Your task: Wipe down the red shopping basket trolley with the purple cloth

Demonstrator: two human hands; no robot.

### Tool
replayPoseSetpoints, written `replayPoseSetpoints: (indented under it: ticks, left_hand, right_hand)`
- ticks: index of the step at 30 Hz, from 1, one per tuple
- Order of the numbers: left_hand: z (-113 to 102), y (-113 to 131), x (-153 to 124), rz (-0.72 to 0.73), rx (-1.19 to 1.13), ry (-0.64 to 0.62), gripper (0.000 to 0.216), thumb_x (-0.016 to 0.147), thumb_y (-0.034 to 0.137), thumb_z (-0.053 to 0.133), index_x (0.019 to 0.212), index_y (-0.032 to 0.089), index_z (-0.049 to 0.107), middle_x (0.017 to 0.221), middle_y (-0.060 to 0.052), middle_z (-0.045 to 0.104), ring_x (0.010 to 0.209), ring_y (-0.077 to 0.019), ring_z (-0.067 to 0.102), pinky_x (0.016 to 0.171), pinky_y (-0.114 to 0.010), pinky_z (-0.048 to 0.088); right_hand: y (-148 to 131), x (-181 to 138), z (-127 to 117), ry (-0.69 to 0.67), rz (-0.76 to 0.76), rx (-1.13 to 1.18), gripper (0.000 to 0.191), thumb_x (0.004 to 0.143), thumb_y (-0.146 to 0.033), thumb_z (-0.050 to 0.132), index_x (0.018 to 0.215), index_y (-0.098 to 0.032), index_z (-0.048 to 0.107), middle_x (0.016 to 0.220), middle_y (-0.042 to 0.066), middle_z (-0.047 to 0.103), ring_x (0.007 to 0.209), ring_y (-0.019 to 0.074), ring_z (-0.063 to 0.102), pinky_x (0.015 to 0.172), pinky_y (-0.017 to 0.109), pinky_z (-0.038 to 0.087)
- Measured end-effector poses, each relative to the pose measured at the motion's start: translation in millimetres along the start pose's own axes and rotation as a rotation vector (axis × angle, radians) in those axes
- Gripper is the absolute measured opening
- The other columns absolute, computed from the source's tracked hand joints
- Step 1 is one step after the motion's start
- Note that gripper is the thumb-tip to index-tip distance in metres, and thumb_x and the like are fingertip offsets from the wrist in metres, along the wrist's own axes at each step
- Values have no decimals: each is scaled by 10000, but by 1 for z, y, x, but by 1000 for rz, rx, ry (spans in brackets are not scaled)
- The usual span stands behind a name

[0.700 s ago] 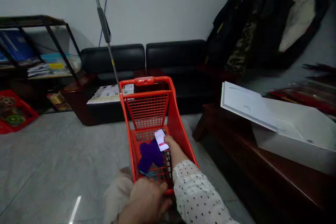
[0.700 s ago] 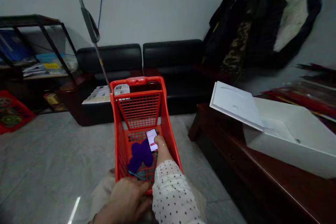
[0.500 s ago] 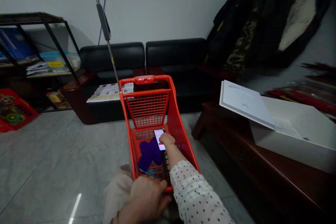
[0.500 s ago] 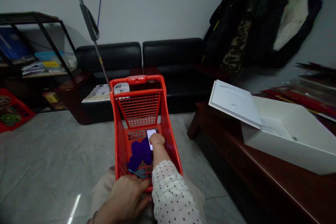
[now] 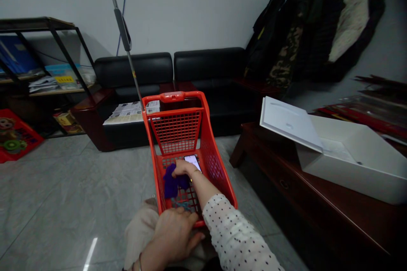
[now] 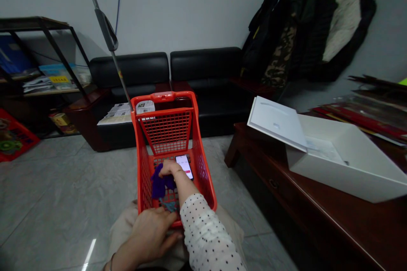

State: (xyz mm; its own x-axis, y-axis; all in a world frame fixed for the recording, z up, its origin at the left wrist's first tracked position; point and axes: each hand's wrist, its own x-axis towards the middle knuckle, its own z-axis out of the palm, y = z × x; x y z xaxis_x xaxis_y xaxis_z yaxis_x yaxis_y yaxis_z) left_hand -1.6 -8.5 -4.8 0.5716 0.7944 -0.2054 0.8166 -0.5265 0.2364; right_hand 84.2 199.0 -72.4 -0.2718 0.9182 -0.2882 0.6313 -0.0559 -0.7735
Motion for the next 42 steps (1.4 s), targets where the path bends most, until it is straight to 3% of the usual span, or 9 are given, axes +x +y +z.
replayPoseSetpoints:
  ticks: [7, 14, 19, 22, 26, 29, 34, 39, 42]
  left_hand:
    - [-4, -3, -7, 83, -195, 77, 343, 867, 425, 598, 1164, 256, 624, 1052, -66, 715, 983, -265, 657, 850, -409, 540]
    - [-36, -50, 53, -132, -670, 961, 699, 786, 442, 710, 1379, 217, 416, 1406, -134, 490, 1328, -277, 450, 1127, -498, 337]
    - [-54, -75, 126, -74, -1250, 816, 767, 648, 425, 800, 1280, 165, 451, 1288, -140, 572, 1174, -257, 575, 1048, -456, 423]
    - [-55, -77, 149, -192, -1392, 887, 517, 639, 314, 786, 1061, 170, 524, 1032, -66, 661, 936, -192, 641, 932, -395, 485]
    - [-61, -74, 163, -475, -1103, 1136, 379, 682, 217, 707, 982, 199, 477, 917, -6, 612, 836, -151, 608, 854, -340, 482]
    - [-66, -63, 167, -279, -847, 984, 364, 653, 144, 673, 955, 209, 479, 899, 11, 591, 834, -151, 597, 822, -314, 477]
    - [-68, -51, 164, 41, -827, 769, 375, 688, 100, 581, 1035, 205, 484, 960, -21, 626, 904, -162, 631, 800, -300, 509]
    - [-80, -86, 136, -291, -450, 1031, 356, 835, 229, 562, 1181, 180, 496, 1220, -125, 610, 1213, -248, 547, 1053, -446, 431]
    - [-82, -113, 121, -590, -187, 965, 610, 805, 261, 639, 1362, 167, 410, 1518, -189, 375, 1457, -366, 241, 1133, -583, 309]
  right_hand:
    - [-15, -2, -77, 390, -239, 430, 524, 609, -201, 661, 1131, -216, 615, 916, -28, 686, 815, 137, 635, 760, 259, 511]
    - [-15, -46, -91, 414, -278, 834, 680, 482, -381, 859, 1053, -189, 543, 982, 24, 658, 854, 165, 628, 827, 328, 511]
    - [-15, -51, -83, 232, -303, 1010, 612, 542, -566, 827, 966, -200, 580, 903, 14, 665, 800, 160, 623, 788, 314, 510]
    - [-11, -45, -82, 423, -327, 970, 651, 563, -617, 797, 1022, -199, 601, 993, 43, 664, 891, 172, 620, 804, 297, 511]
    - [-6, -44, -76, 506, -258, 936, 765, 678, -674, 690, 1283, -249, 493, 1203, 79, 612, 1000, 184, 619, 730, 276, 543]
    - [-7, -47, -71, 364, -281, 1026, 676, 788, -669, 580, 1321, -275, 449, 1174, 61, 633, 972, 181, 640, 718, 288, 564]
    - [-9, -49, -80, 543, -365, 1281, 498, 725, -456, 688, 1131, -223, 521, 991, 29, 663, 877, 182, 651, 817, 330, 561]
    - [-3, -66, -119, 791, -423, 1009, 551, 708, -376, 649, 1206, -250, 450, 1032, 7, 625, 911, 189, 634, 898, 410, 533]
    - [5, -77, -146, 981, -440, 520, 623, 699, -342, 649, 1282, -226, 465, 1262, 73, 535, 1156, 230, 552, 1064, 432, 415]
